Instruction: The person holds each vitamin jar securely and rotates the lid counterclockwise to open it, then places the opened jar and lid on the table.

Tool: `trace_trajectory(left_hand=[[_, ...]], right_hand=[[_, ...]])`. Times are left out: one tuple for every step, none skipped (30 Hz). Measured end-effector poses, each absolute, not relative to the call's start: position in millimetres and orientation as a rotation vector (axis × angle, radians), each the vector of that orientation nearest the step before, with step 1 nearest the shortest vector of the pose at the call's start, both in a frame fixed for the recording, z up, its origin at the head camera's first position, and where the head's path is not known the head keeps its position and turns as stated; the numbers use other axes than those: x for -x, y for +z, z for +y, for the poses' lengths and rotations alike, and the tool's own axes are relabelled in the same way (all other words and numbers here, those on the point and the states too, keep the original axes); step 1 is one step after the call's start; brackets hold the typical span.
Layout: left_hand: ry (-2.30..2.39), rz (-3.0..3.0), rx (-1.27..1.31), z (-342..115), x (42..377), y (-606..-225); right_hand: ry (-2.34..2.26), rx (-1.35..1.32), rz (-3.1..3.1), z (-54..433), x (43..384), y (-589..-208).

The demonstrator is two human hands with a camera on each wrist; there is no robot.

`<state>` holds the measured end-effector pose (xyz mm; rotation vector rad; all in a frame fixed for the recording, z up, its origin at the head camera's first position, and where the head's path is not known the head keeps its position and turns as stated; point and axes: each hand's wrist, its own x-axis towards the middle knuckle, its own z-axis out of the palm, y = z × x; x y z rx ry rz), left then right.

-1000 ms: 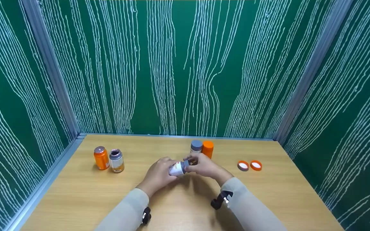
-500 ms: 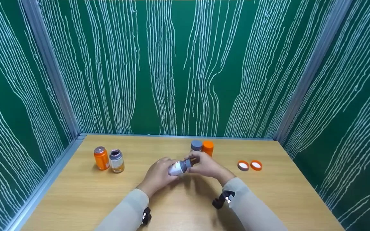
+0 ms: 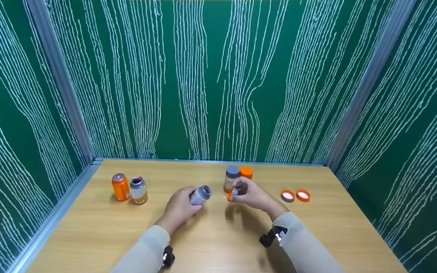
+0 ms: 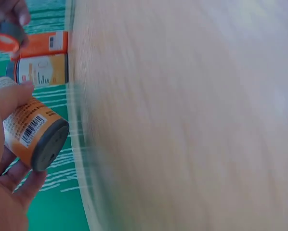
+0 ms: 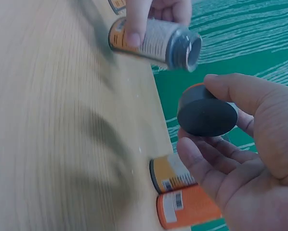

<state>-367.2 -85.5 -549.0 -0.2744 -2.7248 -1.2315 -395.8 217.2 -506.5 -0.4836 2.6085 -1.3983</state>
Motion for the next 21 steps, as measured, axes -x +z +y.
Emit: trace_trajectory(left_hand=[[-1.275,-2.723,0.239,-88,367,-549],[-1.312,-2.717,0.207,-90,366,-549],[-1.334,-2.712,0.183,-92,367,-550],[-1.356,-2.708,0.157,-95,367,-551],[-1.377,-2.701,0.138,-97,367,-551],[-1.395,-2.694,0.120,-100,368,-552],[-1.412,-2.685,0.101,-102,368,-553],[-1.424,-2.675,0.087,-105,369,-554],[-1.434,-2.665,0.071,-108,369,-555],[-1.446,-2.657,0.049,-111,369,-555],[-1.455,-2.649,0.029,-113,370,-556],[-1.465,-2.644,0.002,-116,370,-556],[-1.466,-2.643,-0.015,-118,370,-556],[-1.465,-2.644,-0.029,-121,370,-556],[-1.467,-2.648,-0.047,-124,370,-555],[-1.466,-2.654,-0.065,-126,370,-553],[-1.464,-2.661,-0.082,-129,370,-552],[-1.464,-2.668,-0.098,-132,371,-551],[-1.454,-2.675,-0.108,-134,371,-550],[-1.447,-2.683,-0.122,-137,371,-549],[-1.444,-2.688,-0.134,-140,371,-548]], right_hand=[[-1.390,0.467,2.619,221,396,-507],[-1.384,0.457,2.628,224,396,-507],[-1.380,0.450,2.634,228,396,-508],[-1.378,0.442,2.635,232,396,-509],[-1.375,0.432,2.640,236,396,-509],[-1.371,0.420,2.642,240,396,-510],[-1.366,0.408,2.646,244,397,-512],[-1.360,0.388,2.650,248,397,-513],[-1.348,0.358,2.657,252,398,-514],[-1.333,0.327,2.665,256,398,-515],[-1.328,0.301,2.672,260,399,-517],[-1.320,0.273,2.682,264,400,-518],[-1.312,0.242,2.697,268,401,-520],[-1.306,0.217,2.710,271,402,-522],[-1.298,0.194,2.727,275,403,-524],[-1.292,0.178,2.743,278,405,-525],[-1.292,0.152,2.754,282,406,-527],[-1.283,0.122,2.767,285,408,-528],[-1.277,0.101,2.775,288,409,-530],[-1.279,0.077,2.775,291,410,-531],[-1.275,0.061,2.777,294,411,-532]])
